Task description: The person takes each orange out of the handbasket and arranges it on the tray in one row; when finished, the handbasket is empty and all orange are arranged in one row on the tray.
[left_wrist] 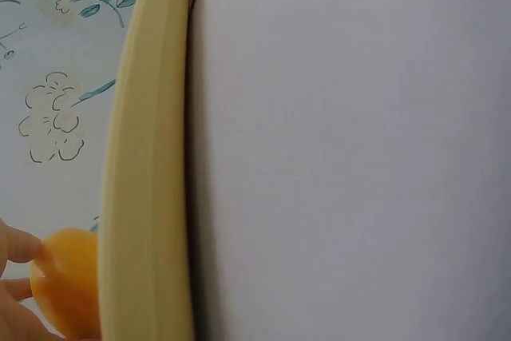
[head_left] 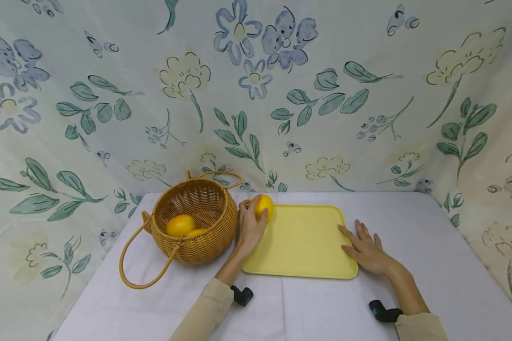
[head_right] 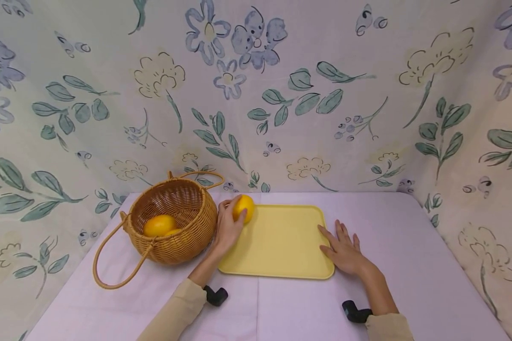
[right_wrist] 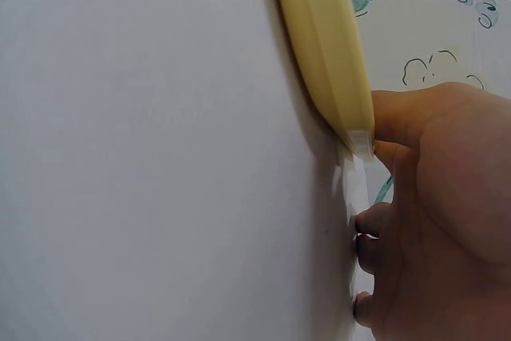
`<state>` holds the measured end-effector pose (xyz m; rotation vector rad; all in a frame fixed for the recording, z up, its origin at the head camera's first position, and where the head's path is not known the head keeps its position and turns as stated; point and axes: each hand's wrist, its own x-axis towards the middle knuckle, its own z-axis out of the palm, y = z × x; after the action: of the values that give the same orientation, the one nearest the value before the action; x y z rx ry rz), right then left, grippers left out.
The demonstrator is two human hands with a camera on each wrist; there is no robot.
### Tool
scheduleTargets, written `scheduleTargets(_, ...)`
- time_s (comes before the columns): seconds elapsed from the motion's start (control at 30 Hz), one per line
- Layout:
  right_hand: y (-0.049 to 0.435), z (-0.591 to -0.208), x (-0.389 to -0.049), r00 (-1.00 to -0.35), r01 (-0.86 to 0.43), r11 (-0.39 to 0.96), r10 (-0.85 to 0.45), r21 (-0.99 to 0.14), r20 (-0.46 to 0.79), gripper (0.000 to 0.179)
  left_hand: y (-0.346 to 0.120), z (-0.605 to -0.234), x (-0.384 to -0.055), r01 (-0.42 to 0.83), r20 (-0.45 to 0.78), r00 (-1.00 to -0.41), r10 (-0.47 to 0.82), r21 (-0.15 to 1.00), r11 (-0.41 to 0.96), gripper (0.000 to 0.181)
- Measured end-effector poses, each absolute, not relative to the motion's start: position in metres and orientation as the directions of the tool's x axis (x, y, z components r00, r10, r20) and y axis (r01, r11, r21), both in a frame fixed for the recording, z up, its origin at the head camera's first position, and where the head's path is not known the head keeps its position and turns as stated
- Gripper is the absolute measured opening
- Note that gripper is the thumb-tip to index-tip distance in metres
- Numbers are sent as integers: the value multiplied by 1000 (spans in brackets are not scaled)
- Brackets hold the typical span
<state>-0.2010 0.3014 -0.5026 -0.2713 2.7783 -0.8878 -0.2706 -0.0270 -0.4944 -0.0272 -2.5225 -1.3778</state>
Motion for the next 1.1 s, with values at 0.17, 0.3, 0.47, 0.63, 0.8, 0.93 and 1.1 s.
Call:
scheduleTargets(0.17, 302, -503, -201, -961, -112, 803, -237, -585, -141, 67, -26, -491, -270, 148, 248, -964, -100, 806, 573, 45)
scheduleTargets(0.3, 303, -504, -202, -962, -110, 806, -234, -582, -141, 68, -25, -489, -270, 141, 242, -966, -88, 784, 605, 46)
scheduleTargets(0.47, 302, -504, -202, -963, -108, 808, -230, -579, -142, 68, -25, -484, -268, 142, 246, -965, -88, 776, 614, 48)
scheduleTargets(0.63, 301, -503, -201, -963, -106, 809, -228, -578, -141, 68, -25, -474, -260, 193, 307, -949, -73, 748, 635, 49)
scheduleTargets(0.8, 302, -503, -200, -963, -102, 807, -226, -581, -145, 67, -30, -448, -248, 283, 321, -946, 50, 736, 615, 54)
scheduleTargets(0.93, 303, -503, -200, -962, -108, 802, -232, -587, -141, 67, -46, -414, -239, 327, 282, -945, 166, 783, 529, 56)
scheduleTargets(1.1, 302, -503, -201, -961, -121, 798, -244, -591, -133, 67, -84, -367, -231, 364, 255, -929, 268, 760, 539, 51)
